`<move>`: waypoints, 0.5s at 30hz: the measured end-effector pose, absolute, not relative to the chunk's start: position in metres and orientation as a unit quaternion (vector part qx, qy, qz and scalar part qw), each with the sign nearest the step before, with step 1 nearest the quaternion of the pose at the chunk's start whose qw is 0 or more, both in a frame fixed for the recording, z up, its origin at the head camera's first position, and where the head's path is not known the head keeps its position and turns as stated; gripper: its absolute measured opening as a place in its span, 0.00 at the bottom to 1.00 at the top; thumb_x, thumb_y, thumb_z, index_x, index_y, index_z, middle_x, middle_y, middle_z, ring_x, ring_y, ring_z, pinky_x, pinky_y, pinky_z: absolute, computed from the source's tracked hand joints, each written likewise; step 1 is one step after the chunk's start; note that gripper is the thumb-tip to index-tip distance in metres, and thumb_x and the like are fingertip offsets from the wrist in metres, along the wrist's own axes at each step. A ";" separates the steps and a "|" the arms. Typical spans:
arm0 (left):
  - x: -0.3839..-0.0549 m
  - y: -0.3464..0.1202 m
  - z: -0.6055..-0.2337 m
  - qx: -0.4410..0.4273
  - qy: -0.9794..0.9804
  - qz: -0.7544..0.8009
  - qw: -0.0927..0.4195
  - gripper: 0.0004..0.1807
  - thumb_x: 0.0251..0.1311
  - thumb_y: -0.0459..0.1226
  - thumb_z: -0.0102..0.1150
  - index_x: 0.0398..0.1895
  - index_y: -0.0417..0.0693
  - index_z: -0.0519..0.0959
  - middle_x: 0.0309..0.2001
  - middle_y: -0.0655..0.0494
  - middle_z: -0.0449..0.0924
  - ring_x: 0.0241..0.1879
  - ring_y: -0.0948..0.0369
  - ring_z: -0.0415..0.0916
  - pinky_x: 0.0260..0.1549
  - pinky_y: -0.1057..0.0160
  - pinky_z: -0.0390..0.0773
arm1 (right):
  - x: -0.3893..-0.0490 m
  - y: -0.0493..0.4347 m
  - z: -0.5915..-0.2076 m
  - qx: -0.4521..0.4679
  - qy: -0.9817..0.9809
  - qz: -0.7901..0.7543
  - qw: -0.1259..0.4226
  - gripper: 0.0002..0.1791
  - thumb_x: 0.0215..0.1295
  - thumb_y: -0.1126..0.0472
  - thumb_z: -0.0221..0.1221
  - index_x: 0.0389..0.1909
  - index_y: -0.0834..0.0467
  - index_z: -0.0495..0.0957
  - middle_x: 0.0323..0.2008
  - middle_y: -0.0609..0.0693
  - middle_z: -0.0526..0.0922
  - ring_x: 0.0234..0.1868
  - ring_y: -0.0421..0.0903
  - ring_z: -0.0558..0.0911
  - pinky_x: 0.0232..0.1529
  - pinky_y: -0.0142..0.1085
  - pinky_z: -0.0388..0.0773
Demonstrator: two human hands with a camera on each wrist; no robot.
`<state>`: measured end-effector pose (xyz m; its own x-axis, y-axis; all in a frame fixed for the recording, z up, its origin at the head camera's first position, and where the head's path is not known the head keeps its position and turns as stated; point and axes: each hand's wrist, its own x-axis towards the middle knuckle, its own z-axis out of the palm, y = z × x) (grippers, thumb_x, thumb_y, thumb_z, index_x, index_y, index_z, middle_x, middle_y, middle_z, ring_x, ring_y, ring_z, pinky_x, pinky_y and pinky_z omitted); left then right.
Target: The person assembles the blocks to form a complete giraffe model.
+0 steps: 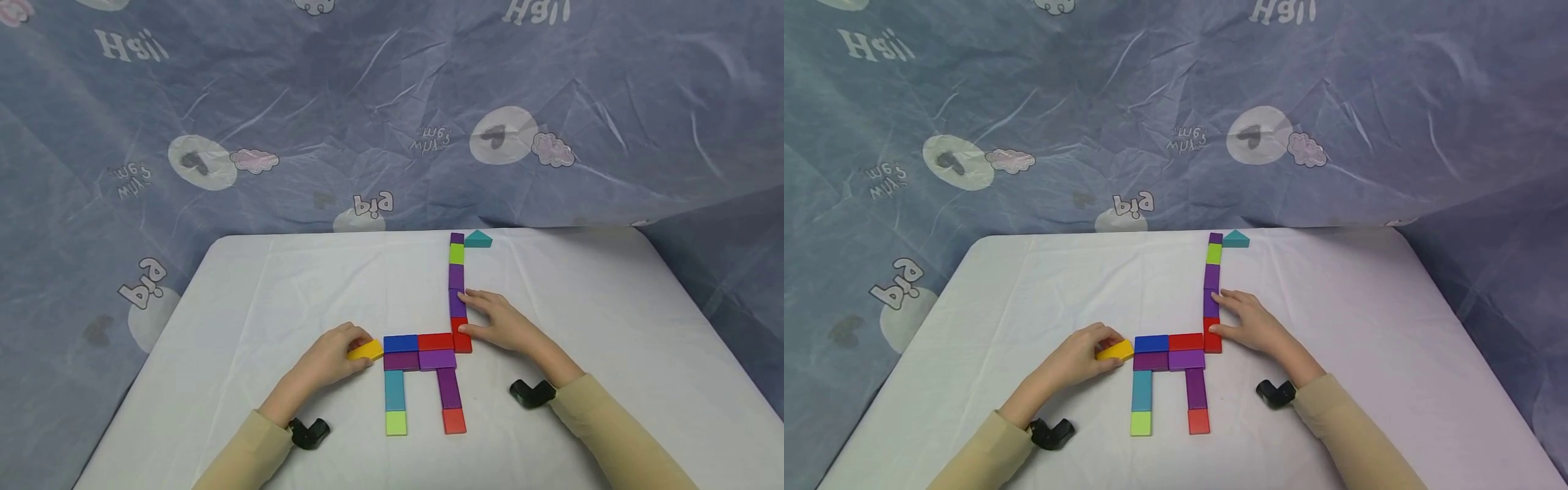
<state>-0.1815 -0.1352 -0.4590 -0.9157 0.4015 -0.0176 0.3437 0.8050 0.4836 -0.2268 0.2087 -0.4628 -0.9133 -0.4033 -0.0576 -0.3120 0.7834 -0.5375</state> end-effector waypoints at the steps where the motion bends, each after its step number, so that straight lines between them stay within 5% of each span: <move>1: -0.181 -0.135 -0.459 0.198 0.948 0.243 0.059 0.15 0.53 0.40 0.72 0.45 0.49 0.83 0.36 0.62 0.78 0.35 0.66 0.72 0.39 0.64 0.78 | -0.227 0.209 -0.463 -0.190 0.940 -0.269 0.084 0.40 0.62 0.46 0.65 0.72 0.57 0.64 0.72 0.64 0.63 0.71 0.66 0.60 0.65 0.65 0.66; 15: -0.185 -0.147 -0.462 0.159 0.930 0.311 0.115 0.21 0.64 0.47 0.63 0.57 0.50 0.79 0.46 0.60 0.80 0.44 0.65 0.74 0.49 0.61 0.79 | -0.225 0.207 -0.470 -0.190 0.937 -0.281 0.077 0.40 0.62 0.48 0.65 0.72 0.56 0.64 0.72 0.64 0.63 0.71 0.66 0.61 0.65 0.65 0.66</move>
